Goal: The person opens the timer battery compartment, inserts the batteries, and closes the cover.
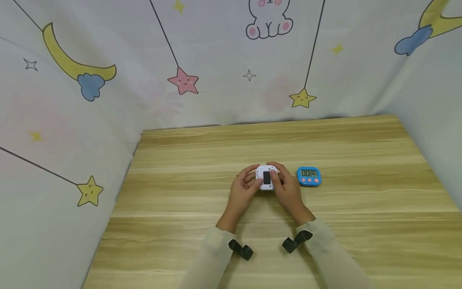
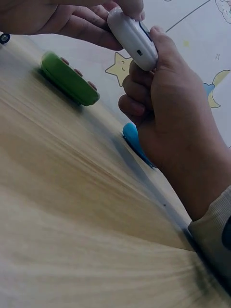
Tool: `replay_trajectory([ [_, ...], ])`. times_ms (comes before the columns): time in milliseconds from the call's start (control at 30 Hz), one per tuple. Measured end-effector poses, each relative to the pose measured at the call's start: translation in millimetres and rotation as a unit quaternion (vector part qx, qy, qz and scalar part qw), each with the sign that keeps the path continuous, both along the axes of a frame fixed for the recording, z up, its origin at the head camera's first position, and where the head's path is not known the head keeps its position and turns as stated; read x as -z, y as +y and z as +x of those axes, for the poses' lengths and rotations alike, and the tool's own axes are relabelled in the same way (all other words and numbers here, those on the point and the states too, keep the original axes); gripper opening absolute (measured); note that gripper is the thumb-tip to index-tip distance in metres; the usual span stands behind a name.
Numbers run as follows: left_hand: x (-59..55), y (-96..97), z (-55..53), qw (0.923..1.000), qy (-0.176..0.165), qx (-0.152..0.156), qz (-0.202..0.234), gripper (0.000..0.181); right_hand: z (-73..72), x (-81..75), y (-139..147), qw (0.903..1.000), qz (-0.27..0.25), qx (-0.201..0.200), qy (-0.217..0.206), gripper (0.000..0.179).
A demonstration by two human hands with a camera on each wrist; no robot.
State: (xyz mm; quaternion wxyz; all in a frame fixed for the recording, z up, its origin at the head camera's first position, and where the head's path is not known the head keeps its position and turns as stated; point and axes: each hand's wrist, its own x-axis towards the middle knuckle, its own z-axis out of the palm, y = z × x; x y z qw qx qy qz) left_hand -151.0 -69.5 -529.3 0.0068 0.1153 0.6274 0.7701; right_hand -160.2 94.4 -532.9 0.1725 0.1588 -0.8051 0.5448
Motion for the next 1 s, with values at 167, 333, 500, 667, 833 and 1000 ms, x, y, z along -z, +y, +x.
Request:
replay_trajectory([
  [167, -1.3, -1.3, 0.2, 0.9999, -0.008, -0.004, -0.012, 0.047, 0.5, 1.2, -1, 0.9998, 0.014, 0.003, 0.013, 0.028],
  [333, -13.7, -2.3, 4.2, 0.9999, -0.006, 0.002, -0.014, 0.046, 1.5, -1.0, -1, 0.9992, 0.031, 0.014, 0.022, 0.027],
  [500, -27.1, -1.6, 9.1, 0.9999, 0.003, -0.001, -0.015, 0.045, 1.5, -4.3, 1, 0.9983, 0.046, 0.024, 0.028, 0.026],
  [667, -27.4, -0.6, 8.9, 0.9998, 0.01, 0.0, -0.018, 0.045, 1.6, -2.8, 2, 0.9988, 0.036, 0.021, 0.026, 0.027],
  [833, -28.2, -0.1, 9.3, 0.9997, 0.017, -0.001, -0.018, 0.045, 1.3, 0.2, 1, 0.9994, 0.016, 0.021, 0.021, 0.028],
  [1000, -29.6, -0.4, 10.8, 0.9998, 0.012, -0.005, -0.016, 0.045, 1.6, 0.3, 1, 0.9995, 0.012, 0.017, 0.025, 0.03],
])
